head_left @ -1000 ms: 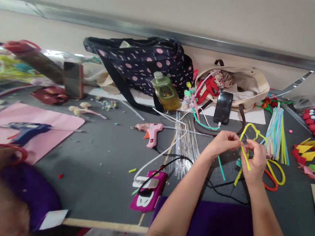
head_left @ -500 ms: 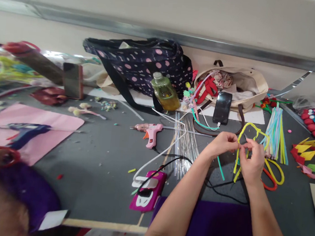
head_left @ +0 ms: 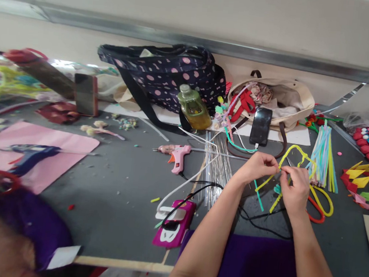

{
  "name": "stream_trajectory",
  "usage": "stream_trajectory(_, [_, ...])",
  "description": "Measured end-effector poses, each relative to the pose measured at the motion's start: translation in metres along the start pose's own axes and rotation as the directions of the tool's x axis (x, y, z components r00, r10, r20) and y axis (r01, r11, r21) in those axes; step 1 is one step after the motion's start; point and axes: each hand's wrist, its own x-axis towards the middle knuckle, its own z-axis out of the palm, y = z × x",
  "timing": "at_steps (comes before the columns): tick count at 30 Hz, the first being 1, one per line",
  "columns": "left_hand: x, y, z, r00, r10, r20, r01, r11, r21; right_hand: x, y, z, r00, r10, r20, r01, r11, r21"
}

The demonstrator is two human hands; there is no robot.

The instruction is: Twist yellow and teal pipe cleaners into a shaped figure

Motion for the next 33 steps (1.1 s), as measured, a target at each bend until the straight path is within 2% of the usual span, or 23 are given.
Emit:
stream_trajectory(9, [-0.0002,-0.0023,-0.0045,0.995,0.094,-0.022,-0.092,0.991,0.098,0.0019,-0.0009,-0.0032,0.999,0.020,0.031,-0.021,0.999,0.037])
stream_trajectory(16, [0.0006,-0.0025,-0.0014,0.990,0.142,-0.027,-0.139,0.987,0.081,0.0031,-0.0011,-0.0050,0.999,0.034,0.041,-0.036,0.998,0.052])
stream_trajectory(26, [0.0004,-0.0039,-0.0103,0.972,0.231,0.036,-0.233,0.966,0.113,0.0037,-0.0011,-0.0062,0.998,0.015,0.056,-0.020,0.997,0.080])
stream_trajectory(33, [0.0025,-0.0033,-0.0074,0.961,0.276,-0.009,-0.270,0.945,0.186,0.0053,-0.0036,-0.0076,0.998,0.051,0.027,-0.053,0.997,0.063])
